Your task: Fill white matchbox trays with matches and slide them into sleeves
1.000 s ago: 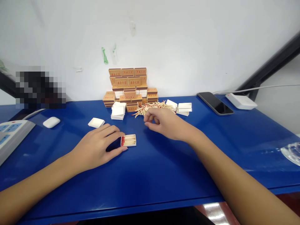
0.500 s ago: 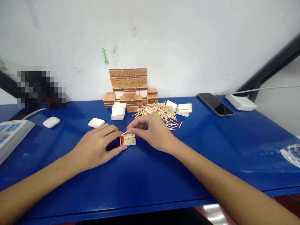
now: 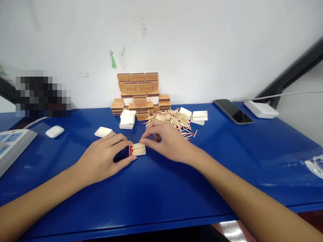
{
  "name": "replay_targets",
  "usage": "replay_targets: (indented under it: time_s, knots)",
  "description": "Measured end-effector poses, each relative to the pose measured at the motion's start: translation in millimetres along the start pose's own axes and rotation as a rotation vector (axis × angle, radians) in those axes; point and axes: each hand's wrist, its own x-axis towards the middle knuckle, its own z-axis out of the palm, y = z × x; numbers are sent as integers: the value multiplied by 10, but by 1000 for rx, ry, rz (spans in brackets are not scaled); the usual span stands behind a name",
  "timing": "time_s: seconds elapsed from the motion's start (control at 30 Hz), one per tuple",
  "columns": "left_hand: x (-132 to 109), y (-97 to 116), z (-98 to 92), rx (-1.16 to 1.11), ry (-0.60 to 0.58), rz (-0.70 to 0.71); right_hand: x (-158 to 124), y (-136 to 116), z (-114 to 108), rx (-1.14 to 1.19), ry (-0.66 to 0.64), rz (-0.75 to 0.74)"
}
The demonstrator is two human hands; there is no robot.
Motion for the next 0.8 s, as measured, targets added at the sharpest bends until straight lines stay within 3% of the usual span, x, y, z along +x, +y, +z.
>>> replay_targets:
  time_s: [0.07,0.17,0.23,0.37,0.53,0.8]
  knots:
    - [6,-10,3,1,-2,6,-44,85,-299,-155,-30,4]
    - [16,-22,8,-4,-4,18,-139,290,-699,-332,-169,200]
    - [19,-22,11,-6,-2,20,-192,414,-830,-395,-252,309]
    - [24,-6,8,-8,-2,17,-232,499,-834,-426,-347,353]
    - [27,9,-7,-6,-8,28,-246,490,-820,-426,-329,397]
    - [13,-10,2,8,-5,37,-235,446,-737,-290,-418,386]
